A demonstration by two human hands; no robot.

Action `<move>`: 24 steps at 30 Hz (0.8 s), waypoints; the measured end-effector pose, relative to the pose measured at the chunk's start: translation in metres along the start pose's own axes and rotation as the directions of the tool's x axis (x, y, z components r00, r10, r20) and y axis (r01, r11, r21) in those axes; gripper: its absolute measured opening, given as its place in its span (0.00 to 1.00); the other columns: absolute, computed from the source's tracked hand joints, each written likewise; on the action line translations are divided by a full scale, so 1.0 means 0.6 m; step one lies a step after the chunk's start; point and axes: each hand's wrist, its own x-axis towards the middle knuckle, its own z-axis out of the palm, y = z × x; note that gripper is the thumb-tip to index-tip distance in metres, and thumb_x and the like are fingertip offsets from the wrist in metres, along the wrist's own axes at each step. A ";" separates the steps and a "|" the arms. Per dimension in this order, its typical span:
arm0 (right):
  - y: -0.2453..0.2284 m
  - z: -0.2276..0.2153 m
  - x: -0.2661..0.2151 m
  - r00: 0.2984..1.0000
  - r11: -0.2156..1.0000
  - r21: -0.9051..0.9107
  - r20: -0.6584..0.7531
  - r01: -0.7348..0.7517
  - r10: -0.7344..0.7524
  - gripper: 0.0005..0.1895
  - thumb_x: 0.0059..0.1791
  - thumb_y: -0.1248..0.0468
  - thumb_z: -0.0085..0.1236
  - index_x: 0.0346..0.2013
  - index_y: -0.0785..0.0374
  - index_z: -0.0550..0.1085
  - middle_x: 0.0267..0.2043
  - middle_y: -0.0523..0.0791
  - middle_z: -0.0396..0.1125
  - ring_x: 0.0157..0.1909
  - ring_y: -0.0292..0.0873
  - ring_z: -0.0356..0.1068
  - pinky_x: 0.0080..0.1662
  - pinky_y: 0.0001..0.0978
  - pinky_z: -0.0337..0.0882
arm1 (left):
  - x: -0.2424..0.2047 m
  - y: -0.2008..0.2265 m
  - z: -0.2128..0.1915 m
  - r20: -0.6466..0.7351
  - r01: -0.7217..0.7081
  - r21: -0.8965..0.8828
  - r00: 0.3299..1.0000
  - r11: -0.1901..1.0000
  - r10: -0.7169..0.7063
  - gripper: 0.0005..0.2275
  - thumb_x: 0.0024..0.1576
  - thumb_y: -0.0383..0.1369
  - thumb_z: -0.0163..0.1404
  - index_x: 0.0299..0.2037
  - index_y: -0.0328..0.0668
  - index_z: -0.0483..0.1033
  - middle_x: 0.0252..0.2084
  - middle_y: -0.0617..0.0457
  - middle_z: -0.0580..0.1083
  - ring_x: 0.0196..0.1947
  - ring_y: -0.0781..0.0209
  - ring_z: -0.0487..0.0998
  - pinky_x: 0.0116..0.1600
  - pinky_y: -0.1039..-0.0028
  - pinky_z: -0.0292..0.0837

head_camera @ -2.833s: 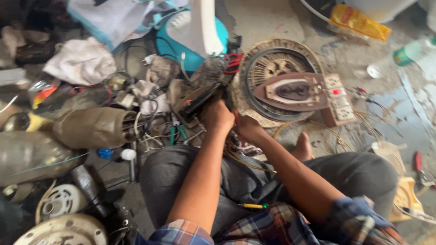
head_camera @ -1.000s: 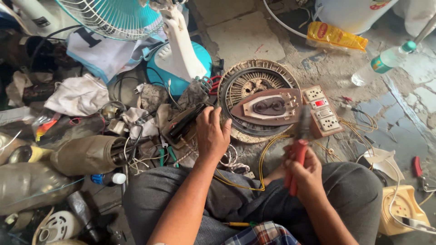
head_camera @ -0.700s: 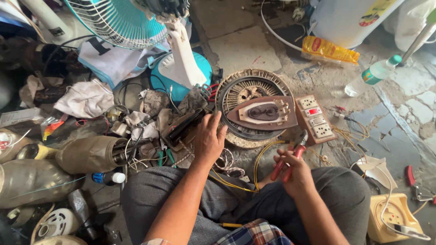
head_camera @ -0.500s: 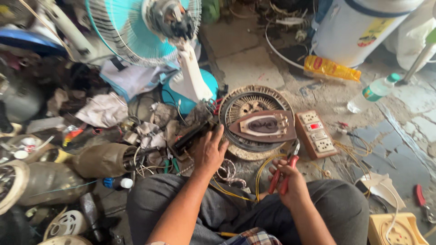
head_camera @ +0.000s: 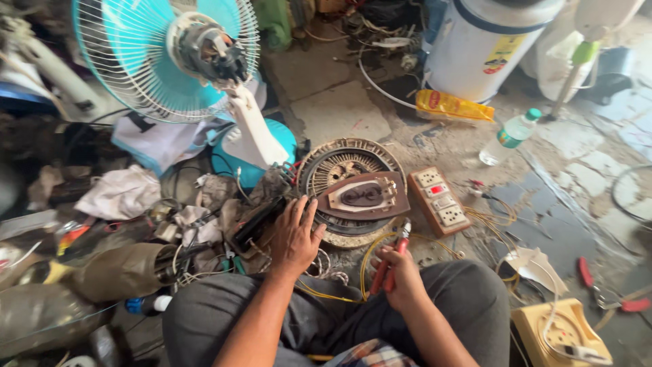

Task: The person is repairing a disassembled electric iron by connecting wires to its internal components. They use a screwdriver to adjust terminals and pliers to strip and secure wires, testing the connection with a power strip.

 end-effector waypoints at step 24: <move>-0.156 -0.088 0.023 0.466 -0.170 -0.936 0.304 0.308 -0.831 0.21 0.41 0.63 0.59 0.50 0.61 0.78 0.43 0.53 0.73 0.46 0.57 0.73 0.51 0.48 0.71 | -0.044 0.086 -0.177 0.307 0.304 -0.944 0.952 -0.131 -0.005 0.19 0.62 0.44 0.52 0.53 0.37 0.68 0.59 0.54 0.70 0.58 0.63 0.70 0.63 0.68 0.65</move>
